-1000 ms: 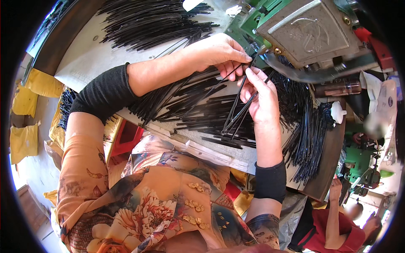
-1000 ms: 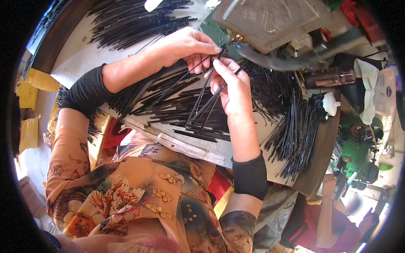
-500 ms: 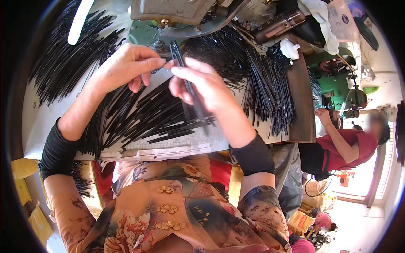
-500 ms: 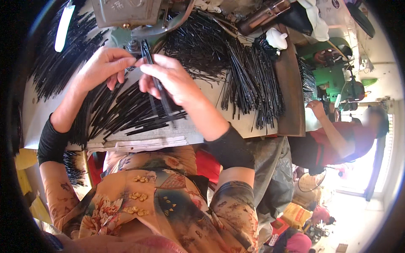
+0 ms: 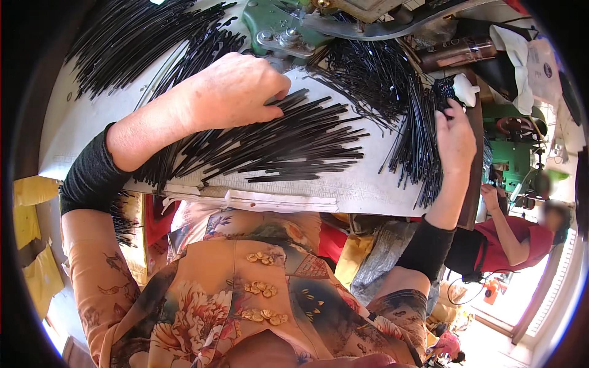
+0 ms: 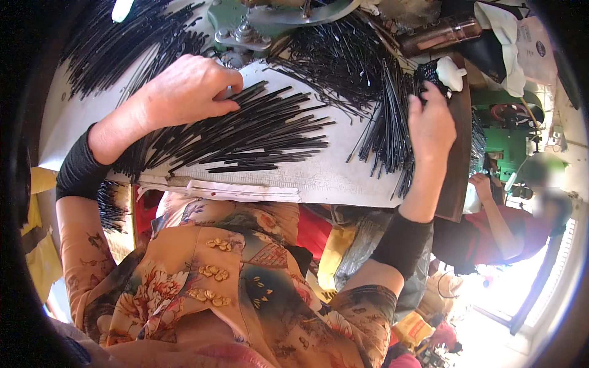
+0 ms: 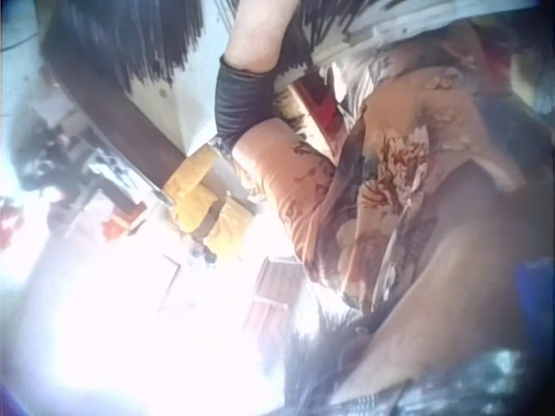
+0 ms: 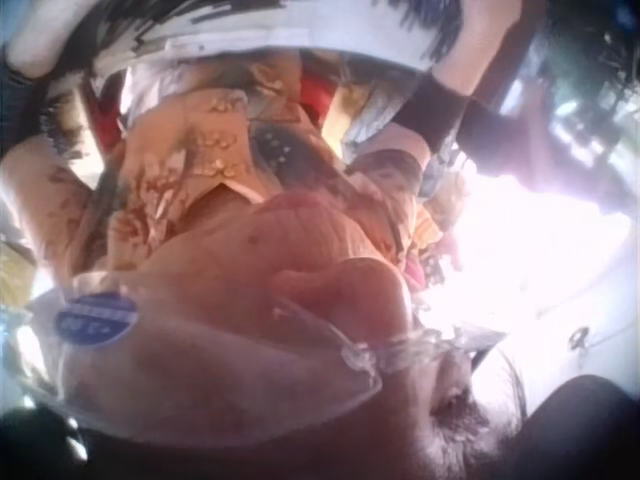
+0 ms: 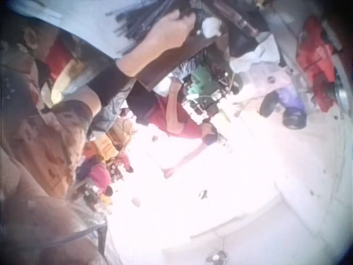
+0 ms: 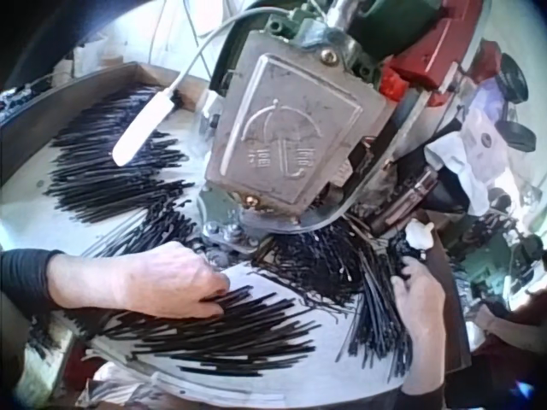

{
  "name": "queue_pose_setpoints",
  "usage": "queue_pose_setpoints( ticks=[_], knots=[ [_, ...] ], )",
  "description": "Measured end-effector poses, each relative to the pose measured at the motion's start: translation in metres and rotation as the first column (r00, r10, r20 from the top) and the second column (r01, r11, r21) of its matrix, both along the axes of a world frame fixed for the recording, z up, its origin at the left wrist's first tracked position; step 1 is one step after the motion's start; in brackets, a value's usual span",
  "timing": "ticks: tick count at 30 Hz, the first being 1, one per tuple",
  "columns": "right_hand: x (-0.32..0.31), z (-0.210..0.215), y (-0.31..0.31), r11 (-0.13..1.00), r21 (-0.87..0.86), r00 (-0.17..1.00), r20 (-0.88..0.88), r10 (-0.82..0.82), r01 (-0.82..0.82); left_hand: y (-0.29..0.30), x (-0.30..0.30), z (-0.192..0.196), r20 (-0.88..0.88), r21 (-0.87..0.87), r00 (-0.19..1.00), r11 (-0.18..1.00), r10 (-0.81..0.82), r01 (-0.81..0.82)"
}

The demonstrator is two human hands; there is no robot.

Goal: The person sorts long, thin black plastic components into groups by hand, then places them into a processing machine.

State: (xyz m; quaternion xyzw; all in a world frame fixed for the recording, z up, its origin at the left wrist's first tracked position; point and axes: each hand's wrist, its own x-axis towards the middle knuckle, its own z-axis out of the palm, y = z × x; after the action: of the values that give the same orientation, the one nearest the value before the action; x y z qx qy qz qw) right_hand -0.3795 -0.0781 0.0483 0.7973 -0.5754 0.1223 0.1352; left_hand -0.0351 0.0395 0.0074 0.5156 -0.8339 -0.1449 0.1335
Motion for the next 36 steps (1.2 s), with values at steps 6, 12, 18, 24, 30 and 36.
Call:
queue_pose_setpoints(
  ticks=[6, 12, 18, 24, 30, 36],
  knots=[
    [0.056, -0.030, 0.017, 0.942, 0.112, 0.913, 0.306, 0.271, -0.317, -0.003, -0.001, -0.006, -0.090, 0.087, 0.995, 0.996, 0.039, -0.031],
    [0.088, -0.049, 0.007, 0.910, 0.012, 0.908, 0.075, 0.413, -0.415, 0.000, -0.014, 0.012, -0.161, 0.164, 0.981, 0.983, 0.109, -0.082],
    [0.086, -0.064, -0.002, 0.925, 0.017, 0.925, -0.012, 0.381, -0.381, -0.008, -0.015, 0.014, -0.135, 0.249, 0.977, 0.960, 0.167, -0.130],
    [0.102, -0.064, 0.005, 0.931, 0.063, 0.933, 0.053, 0.357, -0.360, -0.004, 0.002, -0.008, -0.079, 0.110, 0.991, 0.989, 0.110, -0.101],
    [0.105, -0.056, 0.019, 0.926, -0.068, 0.860, 0.352, 0.370, -0.371, -0.014, 0.002, -0.016, -0.202, 0.115, 0.974, 0.990, 0.098, -0.076],
    [0.131, -0.054, 0.025, 0.815, -0.033, 0.379, 0.874, 0.304, -0.579, -0.017, 0.012, -0.020, -0.333, 0.132, 0.938, 0.990, 0.093, -0.051]
  ],
)
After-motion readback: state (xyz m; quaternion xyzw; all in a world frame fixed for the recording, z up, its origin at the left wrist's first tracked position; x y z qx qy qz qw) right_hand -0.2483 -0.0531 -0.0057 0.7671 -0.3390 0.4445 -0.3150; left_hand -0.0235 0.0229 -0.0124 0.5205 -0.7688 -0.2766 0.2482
